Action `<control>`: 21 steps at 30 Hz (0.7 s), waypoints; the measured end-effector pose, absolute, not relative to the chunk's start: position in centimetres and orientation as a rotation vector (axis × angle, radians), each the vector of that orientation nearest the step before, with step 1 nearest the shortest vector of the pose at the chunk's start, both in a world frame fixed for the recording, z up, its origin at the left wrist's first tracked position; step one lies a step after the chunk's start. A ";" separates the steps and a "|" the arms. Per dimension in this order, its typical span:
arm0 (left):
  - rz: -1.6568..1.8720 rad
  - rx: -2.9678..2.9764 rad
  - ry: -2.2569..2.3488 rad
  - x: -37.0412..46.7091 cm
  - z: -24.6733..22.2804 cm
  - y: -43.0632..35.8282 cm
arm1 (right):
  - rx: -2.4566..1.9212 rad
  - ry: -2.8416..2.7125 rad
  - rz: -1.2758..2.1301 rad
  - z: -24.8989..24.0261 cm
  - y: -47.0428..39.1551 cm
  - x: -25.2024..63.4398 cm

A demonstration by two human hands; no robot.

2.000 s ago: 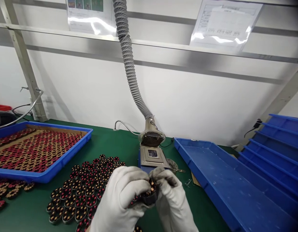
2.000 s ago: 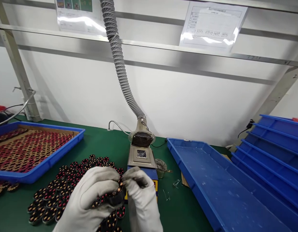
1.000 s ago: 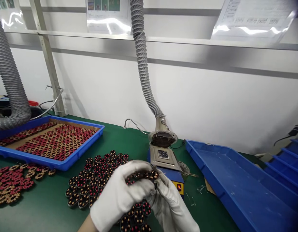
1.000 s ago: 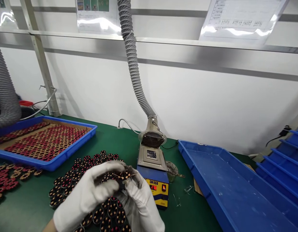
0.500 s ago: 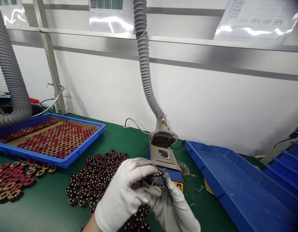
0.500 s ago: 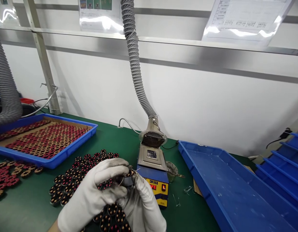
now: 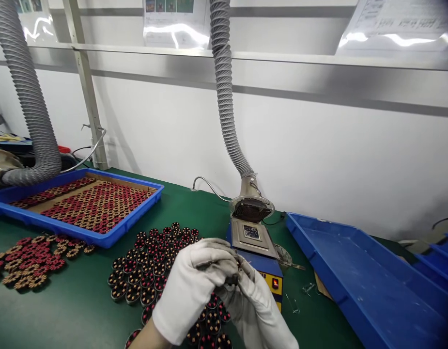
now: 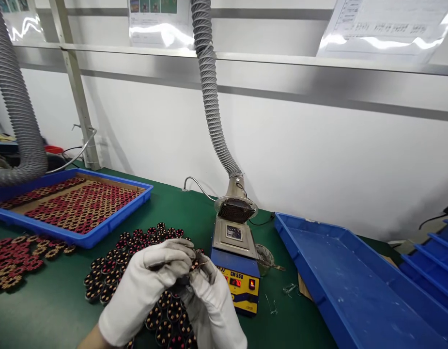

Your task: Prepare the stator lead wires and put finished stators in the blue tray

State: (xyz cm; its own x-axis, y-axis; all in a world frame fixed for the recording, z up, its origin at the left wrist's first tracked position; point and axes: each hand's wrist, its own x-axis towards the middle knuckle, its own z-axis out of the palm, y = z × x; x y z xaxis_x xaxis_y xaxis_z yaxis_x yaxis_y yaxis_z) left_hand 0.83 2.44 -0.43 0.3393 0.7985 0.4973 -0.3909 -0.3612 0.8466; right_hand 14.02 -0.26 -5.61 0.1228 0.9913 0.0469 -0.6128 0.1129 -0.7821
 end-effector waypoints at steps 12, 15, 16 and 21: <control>1.304 1.453 0.411 1.0 -0.4 2.4 | -0.634 -0.599 1.397 -2.6 -2.6 12.5; 1.464 1.385 0.522 0.4 -0.6 2.6 | -0.589 -0.548 1.537 -2.7 -3.0 13.1; 1.493 1.385 0.578 0.2 -0.5 2.6 | -0.566 -0.531 1.582 -2.7 -3.0 13.3; 1.243 1.857 0.661 0.1 0.2 1.7 | -0.433 -0.519 1.627 -2.5 -2.5 13.8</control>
State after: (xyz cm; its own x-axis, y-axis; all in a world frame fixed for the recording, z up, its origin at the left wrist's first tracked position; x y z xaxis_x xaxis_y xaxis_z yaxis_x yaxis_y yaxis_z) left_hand 0.09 1.74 0.18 0.3833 0.7686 0.5121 -0.0050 -0.5528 0.8333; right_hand 13.83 -2.50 -2.47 -0.1177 0.9929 0.0193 -0.8206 -0.0863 -0.5650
